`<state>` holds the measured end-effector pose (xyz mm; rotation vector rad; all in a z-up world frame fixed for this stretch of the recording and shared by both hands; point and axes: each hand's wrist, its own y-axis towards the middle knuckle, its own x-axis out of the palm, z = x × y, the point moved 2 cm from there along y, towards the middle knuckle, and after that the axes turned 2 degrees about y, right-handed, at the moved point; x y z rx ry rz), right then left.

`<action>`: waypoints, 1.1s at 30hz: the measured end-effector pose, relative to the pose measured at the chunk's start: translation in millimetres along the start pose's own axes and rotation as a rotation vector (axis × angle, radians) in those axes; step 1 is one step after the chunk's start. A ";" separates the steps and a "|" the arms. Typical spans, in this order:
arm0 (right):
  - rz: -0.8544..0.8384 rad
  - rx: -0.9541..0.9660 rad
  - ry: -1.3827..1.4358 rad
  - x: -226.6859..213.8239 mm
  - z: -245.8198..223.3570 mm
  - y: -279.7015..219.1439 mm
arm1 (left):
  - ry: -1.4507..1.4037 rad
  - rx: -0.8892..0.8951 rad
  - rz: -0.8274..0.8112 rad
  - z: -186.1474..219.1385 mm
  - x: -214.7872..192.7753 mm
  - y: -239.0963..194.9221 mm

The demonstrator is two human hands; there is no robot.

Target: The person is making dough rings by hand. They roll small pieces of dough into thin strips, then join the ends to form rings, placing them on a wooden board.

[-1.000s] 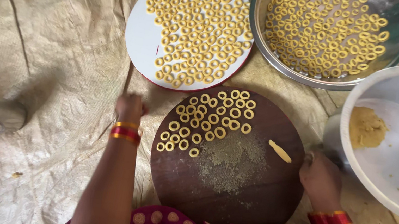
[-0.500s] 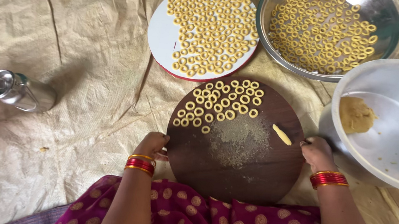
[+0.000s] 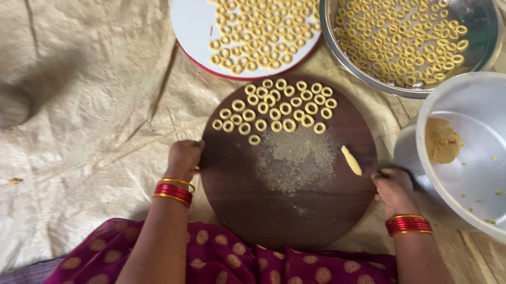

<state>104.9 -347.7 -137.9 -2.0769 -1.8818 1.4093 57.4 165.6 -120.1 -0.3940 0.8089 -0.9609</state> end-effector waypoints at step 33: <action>0.184 -1.185 -0.689 130.1 -181.7 -89.4 | 1.217 0.181 0.041 78.6 28.1 -120.3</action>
